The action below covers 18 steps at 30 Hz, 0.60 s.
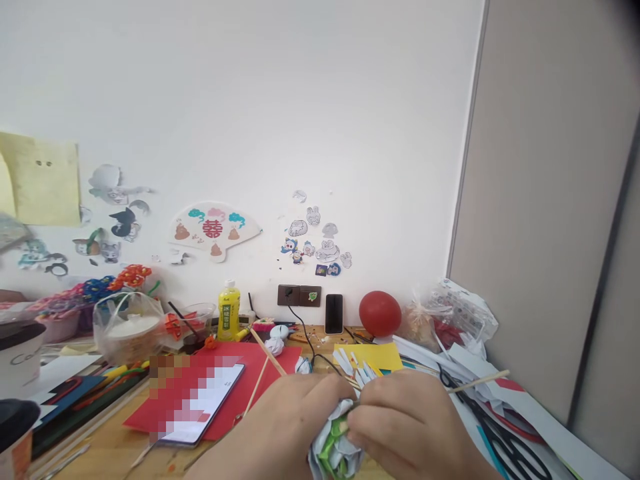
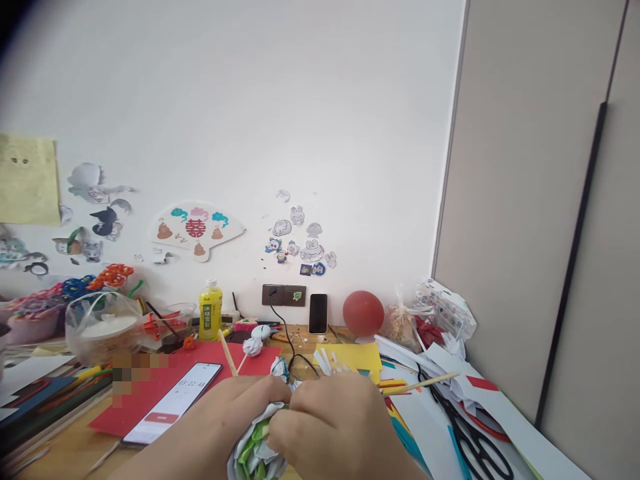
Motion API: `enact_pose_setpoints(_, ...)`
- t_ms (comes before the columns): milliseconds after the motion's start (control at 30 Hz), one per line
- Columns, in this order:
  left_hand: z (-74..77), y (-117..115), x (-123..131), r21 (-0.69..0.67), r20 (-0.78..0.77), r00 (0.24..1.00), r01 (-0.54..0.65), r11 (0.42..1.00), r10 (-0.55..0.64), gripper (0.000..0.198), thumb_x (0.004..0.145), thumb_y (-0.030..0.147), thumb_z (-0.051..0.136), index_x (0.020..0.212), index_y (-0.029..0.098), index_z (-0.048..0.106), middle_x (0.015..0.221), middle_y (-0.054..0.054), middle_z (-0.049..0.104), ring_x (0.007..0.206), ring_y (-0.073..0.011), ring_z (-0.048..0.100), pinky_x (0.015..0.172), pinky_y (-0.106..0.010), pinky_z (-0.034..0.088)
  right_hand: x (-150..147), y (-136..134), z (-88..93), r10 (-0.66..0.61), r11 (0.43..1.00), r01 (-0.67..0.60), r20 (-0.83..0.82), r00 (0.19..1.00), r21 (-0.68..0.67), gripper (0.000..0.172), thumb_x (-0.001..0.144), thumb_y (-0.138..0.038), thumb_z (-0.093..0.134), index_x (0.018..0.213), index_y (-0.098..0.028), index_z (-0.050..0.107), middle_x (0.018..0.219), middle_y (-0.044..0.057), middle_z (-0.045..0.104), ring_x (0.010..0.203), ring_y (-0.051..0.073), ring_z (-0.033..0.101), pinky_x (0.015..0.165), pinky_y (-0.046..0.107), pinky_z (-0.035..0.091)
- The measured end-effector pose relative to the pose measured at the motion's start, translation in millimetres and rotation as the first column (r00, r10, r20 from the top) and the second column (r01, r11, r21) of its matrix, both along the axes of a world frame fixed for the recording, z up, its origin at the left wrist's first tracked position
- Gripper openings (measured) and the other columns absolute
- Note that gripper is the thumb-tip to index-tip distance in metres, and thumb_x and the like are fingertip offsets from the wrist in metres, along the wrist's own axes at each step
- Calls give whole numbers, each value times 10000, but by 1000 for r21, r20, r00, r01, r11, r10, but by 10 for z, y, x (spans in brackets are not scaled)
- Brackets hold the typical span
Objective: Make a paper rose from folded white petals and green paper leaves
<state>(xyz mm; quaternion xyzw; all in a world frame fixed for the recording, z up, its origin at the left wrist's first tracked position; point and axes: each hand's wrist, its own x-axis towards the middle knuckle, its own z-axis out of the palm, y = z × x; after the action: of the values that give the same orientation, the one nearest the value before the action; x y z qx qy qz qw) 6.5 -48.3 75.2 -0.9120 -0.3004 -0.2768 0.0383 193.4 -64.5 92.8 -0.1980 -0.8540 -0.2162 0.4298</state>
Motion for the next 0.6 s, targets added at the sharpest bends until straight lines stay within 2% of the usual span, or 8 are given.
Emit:
enact_pose_setpoints(67, 19, -5, -5, -7, -5, 1000, 10, 1000, -10, 231, 722, 133, 592, 880, 244, 464, 778, 32, 631, 636, -145, 573, 546, -209, 381, -13, -3, -14, -30, 997, 28, 35, 999, 74, 374, 973, -221, 342, 709, -202, 607, 575, -19, 593, 476, 86, 497, 458, 225, 320)
enact_pose_setpoints(167, 36, 4, -11, -22, -18, 1000, 14, 1000, -14, 222, 745, 152, 586, 900, 245, 458, 789, 30, 633, 634, -141, 566, 544, -209, 372, -30, 19, -61, -80, 987, 87, -55, 995, 135, 376, 965, -235, 361, 683, -216, 610, 515, -37, 546, 441, 86, 471, 437, 230, 278)
enact_pose_setpoints(267, 32, 15, -14, -32, -23, 999, 25, 999, -26, 214, 757, 143, 575, 899, 246, 455, 809, 27, 629, 648, -138, 563, 548, -208, 364, -16, 44, -82, -69, 996, 72, -57, 996, 48, 379, 967, -326, 379, 677, -216, 597, 511, -46, 514, 428, 79, 430, 421, 219, 263)
enact_pose_setpoints(400, 9, 19, -2, -39, -18, 999, 48, 998, -49, 252, 733, 72, 543, 891, 243, 447, 798, 32, 609, 649, -134, 552, 546, -214, 346, 29, 44, -51, -12, 999, 13, 23, 1000, -53, 371, 976, -334, 365, 734, -203, 614, 606, -23, 584, 510, 79, 502, 488, 199, 340)
enact_pose_setpoints(500, 6, 14, 14, -39, -15, 998, 54, 998, -54, 269, 713, 29, 522, 864, 238, 444, 782, 36, 594, 633, -130, 537, 532, -225, 322, 28, 33, -40, 12, 999, -12, -6, 1000, -42, 411, 985, -328, 338, 707, -187, 604, 576, -18, 593, 505, 87, 523, 492, 209, 350)
enact_pose_setpoints(600, 18, 2, 21, -48, -7, 998, 67, 997, -68, 242, 722, 41, 536, 831, 235, 441, 761, 41, 586, 606, -122, 520, 517, -228, 305, 8, 26, -42, -30, 1000, 30, -19, 999, 8, 396, 986, -319, 345, 722, -185, 608, 582, -10, 615, 516, 100, 554, 512, 219, 372)
